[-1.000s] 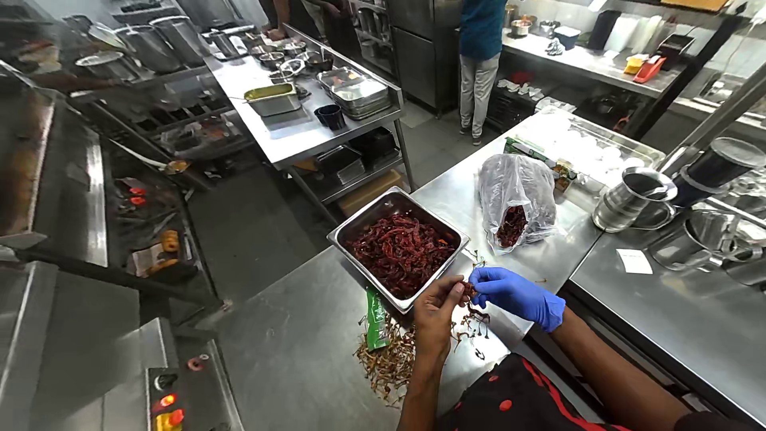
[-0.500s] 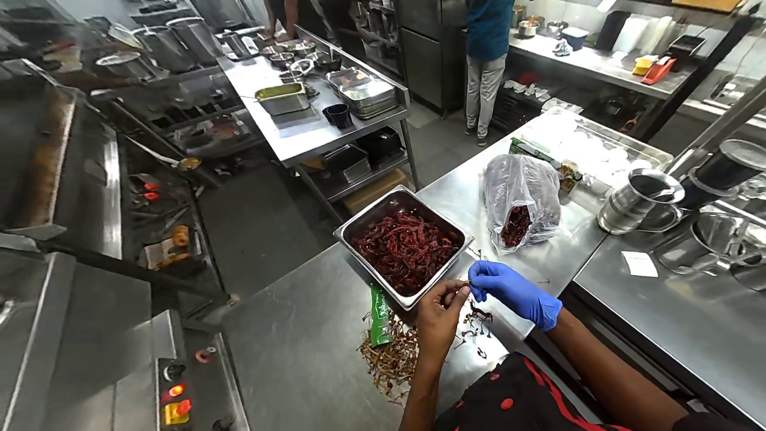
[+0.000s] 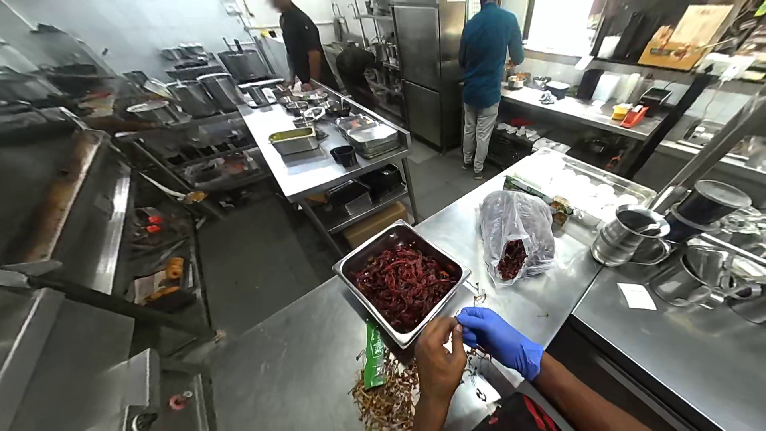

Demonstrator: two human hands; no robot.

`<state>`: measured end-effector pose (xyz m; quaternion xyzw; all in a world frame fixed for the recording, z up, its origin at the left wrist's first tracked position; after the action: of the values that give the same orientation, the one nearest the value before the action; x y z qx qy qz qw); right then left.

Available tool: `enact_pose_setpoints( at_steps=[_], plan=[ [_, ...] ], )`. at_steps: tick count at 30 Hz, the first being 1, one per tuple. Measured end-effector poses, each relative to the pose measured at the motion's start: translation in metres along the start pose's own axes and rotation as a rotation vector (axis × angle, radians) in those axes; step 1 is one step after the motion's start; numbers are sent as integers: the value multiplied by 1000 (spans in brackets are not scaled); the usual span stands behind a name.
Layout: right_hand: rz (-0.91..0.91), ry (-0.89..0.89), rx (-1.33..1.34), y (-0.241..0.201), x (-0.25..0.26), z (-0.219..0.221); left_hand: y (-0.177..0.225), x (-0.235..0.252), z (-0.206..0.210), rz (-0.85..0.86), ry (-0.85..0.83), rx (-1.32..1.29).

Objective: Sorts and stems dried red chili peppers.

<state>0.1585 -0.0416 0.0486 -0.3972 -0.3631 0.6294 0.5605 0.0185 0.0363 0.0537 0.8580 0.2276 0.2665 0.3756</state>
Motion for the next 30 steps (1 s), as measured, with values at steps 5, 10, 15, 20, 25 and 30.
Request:
enact_pose_setpoints(
  at_steps=[5, 10, 15, 20, 25, 30],
  plan=[
    [50, -64, -40, 8, -10, 3, -8, -12, 1, -62, -52, -142],
    [259, 222, -1034, 28, -29, 5, -1, -49, 29, -100, -133, 310],
    [500, 81, -1225, 72, -66, -7, 2, -44, 10, -239, -375, 208],
    [664, -123, -1240, 80, -88, -15, -13, -11, -49, -277, -329, 161],
    [402, 56, -1019, 65, -74, -9, -20, 14, -77, -251, -124, -19],
    [328, 339, -1126, 53, -55, -25, -38, -10, -55, -268, -67, 9]
  ],
)
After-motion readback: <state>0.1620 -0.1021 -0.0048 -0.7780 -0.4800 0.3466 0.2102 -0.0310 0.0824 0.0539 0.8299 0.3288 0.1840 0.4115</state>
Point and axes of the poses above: each hand's wrist, its own x-axis towards the middle knuckle, its own z-axis out of the palm, y = z × x, the point moved 2 cm from there along x, towards the middle knuckle, and after that the axes turned 14 degrees about -y, right-handed, at the moved point
